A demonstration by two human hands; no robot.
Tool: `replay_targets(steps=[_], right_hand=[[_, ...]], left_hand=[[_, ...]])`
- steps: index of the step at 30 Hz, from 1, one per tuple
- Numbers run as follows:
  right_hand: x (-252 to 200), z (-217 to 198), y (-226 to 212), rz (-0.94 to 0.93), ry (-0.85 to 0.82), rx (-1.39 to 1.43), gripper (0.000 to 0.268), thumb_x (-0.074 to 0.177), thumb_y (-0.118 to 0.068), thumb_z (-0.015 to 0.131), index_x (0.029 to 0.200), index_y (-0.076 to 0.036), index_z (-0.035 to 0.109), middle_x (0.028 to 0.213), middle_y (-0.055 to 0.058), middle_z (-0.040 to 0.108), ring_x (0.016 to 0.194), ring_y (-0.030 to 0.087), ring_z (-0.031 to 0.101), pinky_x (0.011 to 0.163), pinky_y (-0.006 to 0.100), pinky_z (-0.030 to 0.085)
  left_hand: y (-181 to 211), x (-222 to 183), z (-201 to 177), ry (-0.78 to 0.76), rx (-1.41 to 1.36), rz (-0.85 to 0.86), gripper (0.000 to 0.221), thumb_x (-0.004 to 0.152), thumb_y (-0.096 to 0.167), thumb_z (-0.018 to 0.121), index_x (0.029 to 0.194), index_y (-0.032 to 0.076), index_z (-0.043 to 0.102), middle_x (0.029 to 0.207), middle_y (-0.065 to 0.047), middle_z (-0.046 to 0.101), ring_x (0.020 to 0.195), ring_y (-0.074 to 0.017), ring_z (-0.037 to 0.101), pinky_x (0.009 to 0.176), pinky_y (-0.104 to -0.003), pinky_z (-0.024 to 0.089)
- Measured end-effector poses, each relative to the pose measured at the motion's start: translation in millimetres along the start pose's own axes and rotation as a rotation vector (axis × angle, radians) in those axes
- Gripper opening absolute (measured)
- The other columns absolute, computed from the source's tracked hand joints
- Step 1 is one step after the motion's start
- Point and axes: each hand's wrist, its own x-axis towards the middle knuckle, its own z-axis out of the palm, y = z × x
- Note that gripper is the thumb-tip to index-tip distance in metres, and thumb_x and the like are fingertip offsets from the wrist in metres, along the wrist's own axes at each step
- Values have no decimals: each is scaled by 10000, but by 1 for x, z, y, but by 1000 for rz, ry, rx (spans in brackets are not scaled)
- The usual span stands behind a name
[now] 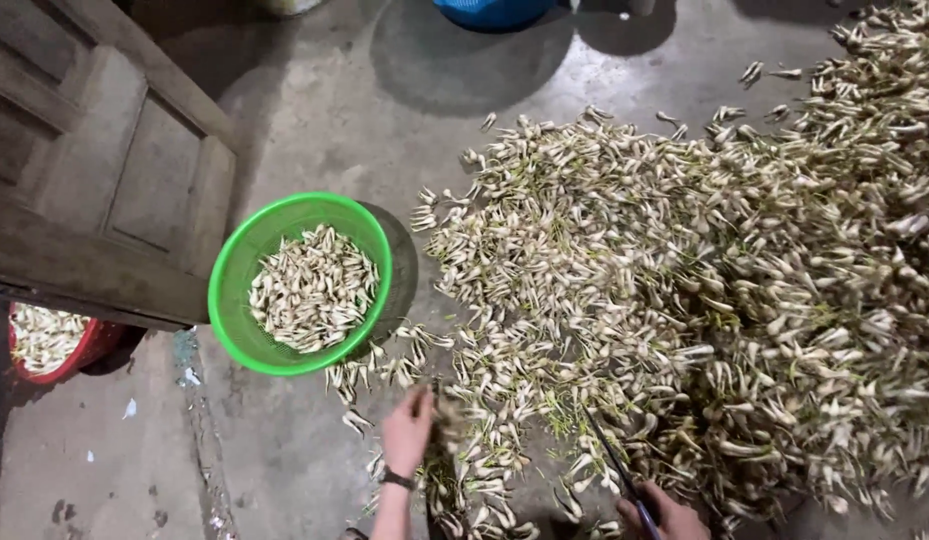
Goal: Trimming the stems of plant buds using scissors and sorting them into a basket
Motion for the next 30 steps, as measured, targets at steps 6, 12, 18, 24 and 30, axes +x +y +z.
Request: replay_targets(steps=[6,12,18,24,30], right_hand=[[22,27,21,-58,128,-40,669,641,-713,749,1201,-352,686,932,-72,872,861,87,855,774,223,663],[29,25,4,-186,-12,-42,515,715,-651,786,1096,-322,680,913,-101,874,820,52,865,758,212,665],[-9,-8,-56,-369,-127,68,593,752,-689,698,1132,-233,692,759,-55,802,607,95,724,597,231,539],[-38,-33,-98,-472,-104,-167,412,820,-648,662,1077,-330,618,703,-154,711,737,126,674,966,376,360],[-49,-47,-102,-585,-109,-155,490,882,-633,609,1174,-242,561,928,-76,689,777,160,646,943,392,318]], left_hand=[[-106,132,-39,568,412,-71,377,780,112,628,1144,15,645,1219,-181,587,958,-395,577,867,-456,506],[-73,88,-2,341,315,147,505,839,94,617,1330,209,581,1004,-152,653,751,-313,689,609,-418,622],[-41,24,66,-73,-665,47,332,856,132,692,1163,12,731,985,-80,790,807,-146,692,748,-242,545],[3,-19,69,-197,-708,146,298,846,152,705,1107,23,771,1103,-76,791,958,-141,708,871,-234,518],[60,-72,50,-620,-965,17,365,905,24,631,1261,-28,692,857,-160,745,717,-189,669,656,-281,546]])
